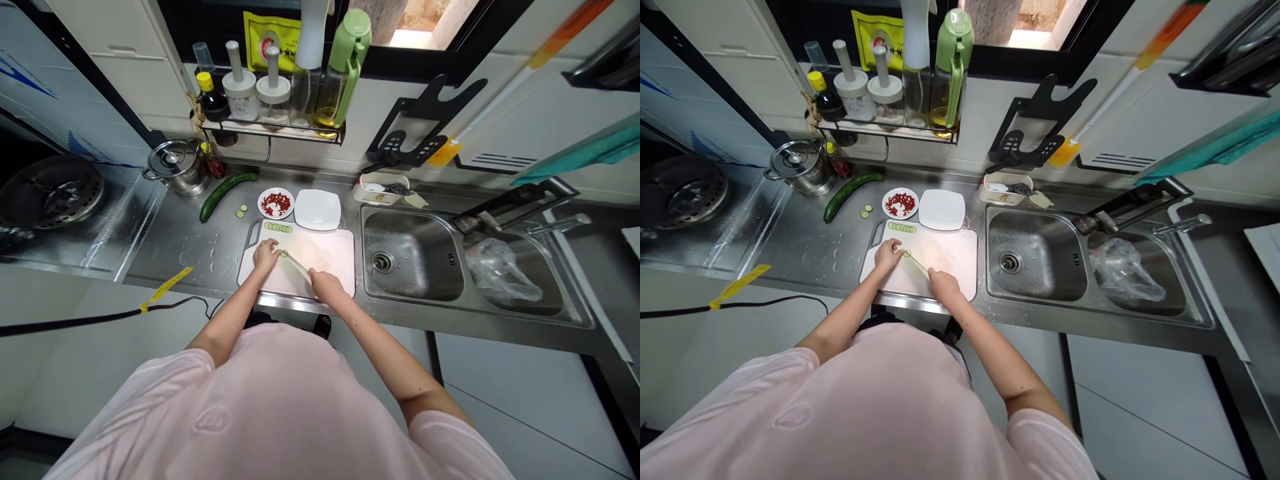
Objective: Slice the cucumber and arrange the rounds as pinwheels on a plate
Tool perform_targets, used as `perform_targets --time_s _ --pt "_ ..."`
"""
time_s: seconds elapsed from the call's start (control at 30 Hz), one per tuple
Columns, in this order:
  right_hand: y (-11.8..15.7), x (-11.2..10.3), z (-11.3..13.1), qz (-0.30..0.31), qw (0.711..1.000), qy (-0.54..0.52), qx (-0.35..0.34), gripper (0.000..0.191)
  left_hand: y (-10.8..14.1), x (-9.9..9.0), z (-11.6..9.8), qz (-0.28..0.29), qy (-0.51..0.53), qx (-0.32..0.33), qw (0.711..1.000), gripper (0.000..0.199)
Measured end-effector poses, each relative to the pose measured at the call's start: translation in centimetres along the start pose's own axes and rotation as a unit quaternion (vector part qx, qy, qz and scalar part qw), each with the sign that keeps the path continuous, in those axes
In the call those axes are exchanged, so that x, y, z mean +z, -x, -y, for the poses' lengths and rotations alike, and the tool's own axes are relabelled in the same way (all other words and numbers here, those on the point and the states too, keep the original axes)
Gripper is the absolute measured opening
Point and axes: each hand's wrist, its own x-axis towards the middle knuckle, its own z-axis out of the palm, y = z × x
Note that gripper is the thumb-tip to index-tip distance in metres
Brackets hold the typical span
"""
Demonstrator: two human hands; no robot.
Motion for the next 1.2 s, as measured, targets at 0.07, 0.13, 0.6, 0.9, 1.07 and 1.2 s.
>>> perform_targets --time_s 0.07,0.13,0.6,0.9,1.07,1.2 --pt "0.0 -0.1 0.0 0.001 1.0 -0.002 -0.001 0.03 0.0 -0.1 -0.1 0.002 -0.003 -0.005 1.0 0.024" --pt "0.0 -0.2 0.1 0.0 1.0 -0.002 -0.002 0.029 0.0 -0.1 -0.2 0.006 -0.002 -0.006 1.0 0.024" --pt "-0.4 -0.8 0.2 0.005 1.0 -0.002 -0.003 0.031 -0.1 -0.1 -0.1 0.006 0.002 -0.002 1.0 0.023" --pt "0.3 -0.9 -0.6 0.017 1.0 -0.001 -0.001 0.027 -0.1 -0.4 -0.4 0.012 -0.01 -0.005 1.0 0.025" --pt "0.6 -0.9 -0.8 0.021 1.0 -0.008 0.003 0.029 -0.2 -0.3 -0.2 0.008 -0.01 -0.001 1.0 0.024" --pt "0.4 -0.7 -0.7 0.02 1.0 -0.013 0.007 0.03 -0.2 -0.2 -0.1 0.009 -0.01 0.004 1.0 0.025"
